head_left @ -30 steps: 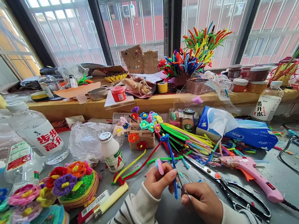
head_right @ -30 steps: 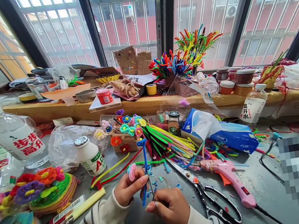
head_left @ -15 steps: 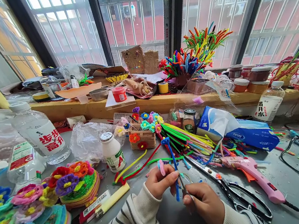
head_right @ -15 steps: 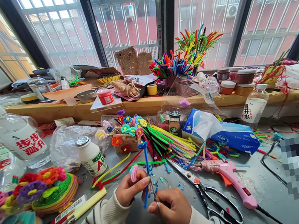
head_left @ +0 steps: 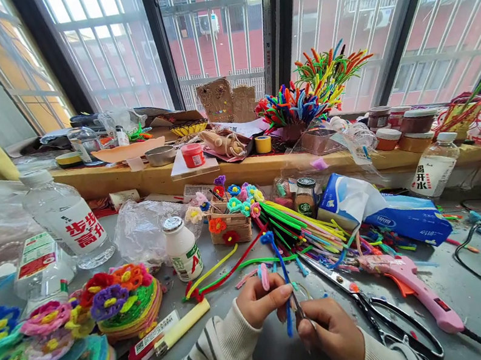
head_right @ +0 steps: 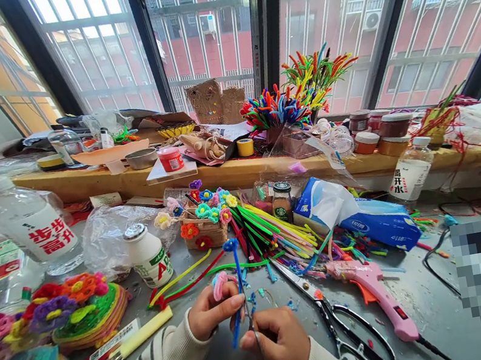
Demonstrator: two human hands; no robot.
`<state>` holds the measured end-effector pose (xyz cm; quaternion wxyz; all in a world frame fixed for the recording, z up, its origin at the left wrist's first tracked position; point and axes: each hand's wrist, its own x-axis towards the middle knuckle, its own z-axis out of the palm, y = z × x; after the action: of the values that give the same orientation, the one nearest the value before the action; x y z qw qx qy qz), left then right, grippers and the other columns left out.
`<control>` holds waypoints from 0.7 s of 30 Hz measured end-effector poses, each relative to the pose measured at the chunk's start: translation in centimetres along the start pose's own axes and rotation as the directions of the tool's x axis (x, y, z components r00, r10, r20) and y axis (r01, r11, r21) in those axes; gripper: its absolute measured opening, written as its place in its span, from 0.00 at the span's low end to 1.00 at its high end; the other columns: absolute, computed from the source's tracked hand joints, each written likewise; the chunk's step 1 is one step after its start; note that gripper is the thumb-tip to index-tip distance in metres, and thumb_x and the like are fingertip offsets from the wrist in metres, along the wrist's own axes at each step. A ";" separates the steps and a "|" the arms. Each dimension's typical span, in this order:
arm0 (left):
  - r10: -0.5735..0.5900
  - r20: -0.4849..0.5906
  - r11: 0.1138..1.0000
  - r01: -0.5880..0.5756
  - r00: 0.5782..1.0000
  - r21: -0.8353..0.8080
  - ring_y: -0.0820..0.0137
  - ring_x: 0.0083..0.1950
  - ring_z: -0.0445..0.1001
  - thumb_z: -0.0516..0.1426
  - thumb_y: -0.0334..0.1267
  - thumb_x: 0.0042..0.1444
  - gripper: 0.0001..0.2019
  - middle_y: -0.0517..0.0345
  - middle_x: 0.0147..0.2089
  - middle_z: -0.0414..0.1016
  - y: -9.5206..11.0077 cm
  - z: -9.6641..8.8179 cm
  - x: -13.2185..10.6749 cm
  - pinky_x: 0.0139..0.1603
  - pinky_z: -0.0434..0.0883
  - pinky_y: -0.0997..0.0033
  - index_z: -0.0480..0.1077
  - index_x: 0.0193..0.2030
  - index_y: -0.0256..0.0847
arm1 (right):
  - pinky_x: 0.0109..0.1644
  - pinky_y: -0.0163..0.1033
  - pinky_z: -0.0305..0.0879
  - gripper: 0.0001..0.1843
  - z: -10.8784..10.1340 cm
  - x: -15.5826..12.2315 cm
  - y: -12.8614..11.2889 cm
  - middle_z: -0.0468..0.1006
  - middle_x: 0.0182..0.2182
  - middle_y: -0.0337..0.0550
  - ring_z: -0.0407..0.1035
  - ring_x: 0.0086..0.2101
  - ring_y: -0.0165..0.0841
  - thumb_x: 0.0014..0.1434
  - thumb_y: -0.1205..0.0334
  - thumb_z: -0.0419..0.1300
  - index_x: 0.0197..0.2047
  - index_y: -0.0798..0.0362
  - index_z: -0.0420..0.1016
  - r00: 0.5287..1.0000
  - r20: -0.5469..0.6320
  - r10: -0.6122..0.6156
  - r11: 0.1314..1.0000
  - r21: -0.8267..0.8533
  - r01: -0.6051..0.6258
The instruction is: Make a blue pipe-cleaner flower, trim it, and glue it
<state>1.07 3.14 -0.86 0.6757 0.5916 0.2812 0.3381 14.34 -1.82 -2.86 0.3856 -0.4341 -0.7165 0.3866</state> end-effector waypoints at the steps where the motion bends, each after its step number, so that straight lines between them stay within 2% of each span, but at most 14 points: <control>1: 0.002 -0.006 1.000 -0.002 1.000 -0.001 0.80 0.14 0.60 0.54 0.43 0.39 0.14 0.62 0.12 0.61 0.0 0.0 0.0 0.16 0.57 0.79 0.60 0.15 0.35 | 0.18 0.30 0.46 0.30 0.0 0.0 0.0 0.55 0.09 0.35 0.52 0.14 0.24 0.45 0.38 0.39 0.11 0.55 0.55 1.000 -0.017 0.007 1.000 -0.021 -0.007; 13: 0.054 -0.041 0.998 -0.055 0.998 -0.005 0.80 0.13 0.59 0.55 0.45 0.38 0.15 0.63 0.12 0.60 0.1 -0.1 0.1 0.14 0.56 0.80 0.60 0.14 0.34 | 0.19 0.28 0.49 0.30 -0.1 0.1 -0.2 0.56 0.08 0.34 0.53 0.14 0.23 0.46 0.40 0.42 0.08 0.55 0.53 0.998 -0.067 0.001 0.996 -0.094 -0.007; 21: 0.012 -0.058 0.999 -0.015 0.998 -0.045 0.78 0.14 0.59 0.56 0.45 0.35 0.15 0.60 0.12 0.62 0.4 0.1 0.1 0.16 0.58 0.77 0.59 0.12 0.35 | 0.17 0.30 0.45 0.30 0.1 0.0 -0.3 0.53 0.08 0.34 0.49 0.13 0.23 0.44 0.37 0.39 0.09 0.55 0.52 1.000 0.007 0.009 1.000 -0.013 -0.009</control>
<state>1.13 3.17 -0.45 0.6784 0.5680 0.2885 0.3659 14.16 -1.92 -2.63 0.3785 -0.4384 -0.7184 0.3852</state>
